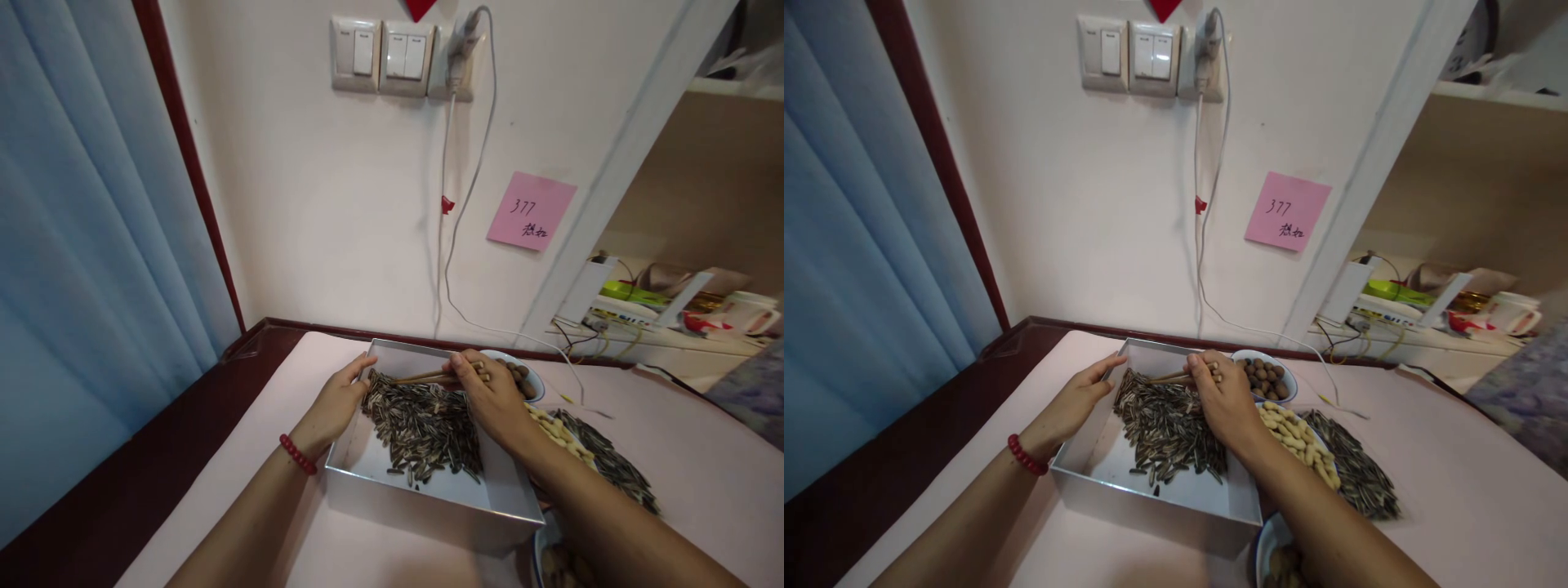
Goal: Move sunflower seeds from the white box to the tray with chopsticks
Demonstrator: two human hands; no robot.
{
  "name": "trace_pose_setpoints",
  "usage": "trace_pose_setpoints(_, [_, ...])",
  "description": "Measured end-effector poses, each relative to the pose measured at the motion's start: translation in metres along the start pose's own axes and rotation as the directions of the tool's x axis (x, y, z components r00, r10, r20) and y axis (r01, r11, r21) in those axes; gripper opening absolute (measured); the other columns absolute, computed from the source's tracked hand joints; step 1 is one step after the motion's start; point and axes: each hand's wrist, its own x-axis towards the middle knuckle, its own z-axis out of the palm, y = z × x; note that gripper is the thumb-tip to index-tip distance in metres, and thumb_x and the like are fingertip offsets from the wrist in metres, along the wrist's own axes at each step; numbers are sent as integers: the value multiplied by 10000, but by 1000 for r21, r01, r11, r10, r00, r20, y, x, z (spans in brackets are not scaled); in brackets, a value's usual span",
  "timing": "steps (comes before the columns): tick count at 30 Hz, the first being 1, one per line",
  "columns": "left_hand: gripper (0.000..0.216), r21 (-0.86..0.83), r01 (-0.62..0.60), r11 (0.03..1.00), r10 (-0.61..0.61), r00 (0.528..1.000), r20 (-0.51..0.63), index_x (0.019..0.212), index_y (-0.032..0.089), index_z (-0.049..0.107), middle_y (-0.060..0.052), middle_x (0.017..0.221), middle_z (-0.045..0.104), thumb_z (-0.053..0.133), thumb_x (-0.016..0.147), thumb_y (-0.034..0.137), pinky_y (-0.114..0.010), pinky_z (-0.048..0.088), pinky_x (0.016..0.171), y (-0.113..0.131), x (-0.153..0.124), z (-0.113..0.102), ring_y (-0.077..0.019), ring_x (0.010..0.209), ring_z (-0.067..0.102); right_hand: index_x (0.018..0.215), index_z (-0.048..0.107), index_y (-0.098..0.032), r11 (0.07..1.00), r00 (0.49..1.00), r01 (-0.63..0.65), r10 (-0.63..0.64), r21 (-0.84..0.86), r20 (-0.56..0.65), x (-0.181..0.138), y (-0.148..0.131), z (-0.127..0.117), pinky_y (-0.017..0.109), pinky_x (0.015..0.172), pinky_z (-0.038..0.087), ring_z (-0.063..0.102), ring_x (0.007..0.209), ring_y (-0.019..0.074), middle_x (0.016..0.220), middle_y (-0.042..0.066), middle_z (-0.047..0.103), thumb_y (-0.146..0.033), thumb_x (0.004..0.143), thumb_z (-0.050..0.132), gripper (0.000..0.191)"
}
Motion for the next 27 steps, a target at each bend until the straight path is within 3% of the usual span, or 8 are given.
trace_pose_setpoints(5, [492,-32,7,999,-7,1000,14,1272,197,540,-38,1446,410,468,786,202,-389,162,1139,2,-1,0,-214,1381,265,874,629,-167,1000,1000,-1,1,1,-9,-3,-2,-5,299,667,494,580,722,163,767,37,620,-530,871,443,408])
trace_pose_setpoints(14, [500,-38,10,999,-9,1000,27,1286,173,520,-55,1475,359,467,789,198,-384,160,1137,1,2,0,-213,1385,252,764,601,-184,999,999,15,-13,-42,36,3,-7,11,280,667,480,561,715,152,736,23,598,-520,871,444,386])
trace_pose_setpoints(22, [483,-36,27,999,-26,999,23,1276,193,529,-40,1471,368,457,799,185,-378,155,1139,3,0,1,-200,1387,249,833,607,-184,1000,1000,1,-1,-21,29,-1,-5,-2,281,661,482,569,706,154,734,20,607,-525,878,429,388])
trace_pose_setpoints(27, [483,-38,15,999,-15,1000,18,1270,180,534,-54,1475,357,468,792,191,-386,167,1138,6,-1,1,-210,1387,249,800,601,-196,999,999,4,-2,-42,53,1,-7,5,279,659,480,568,701,151,739,14,609,-523,877,431,377])
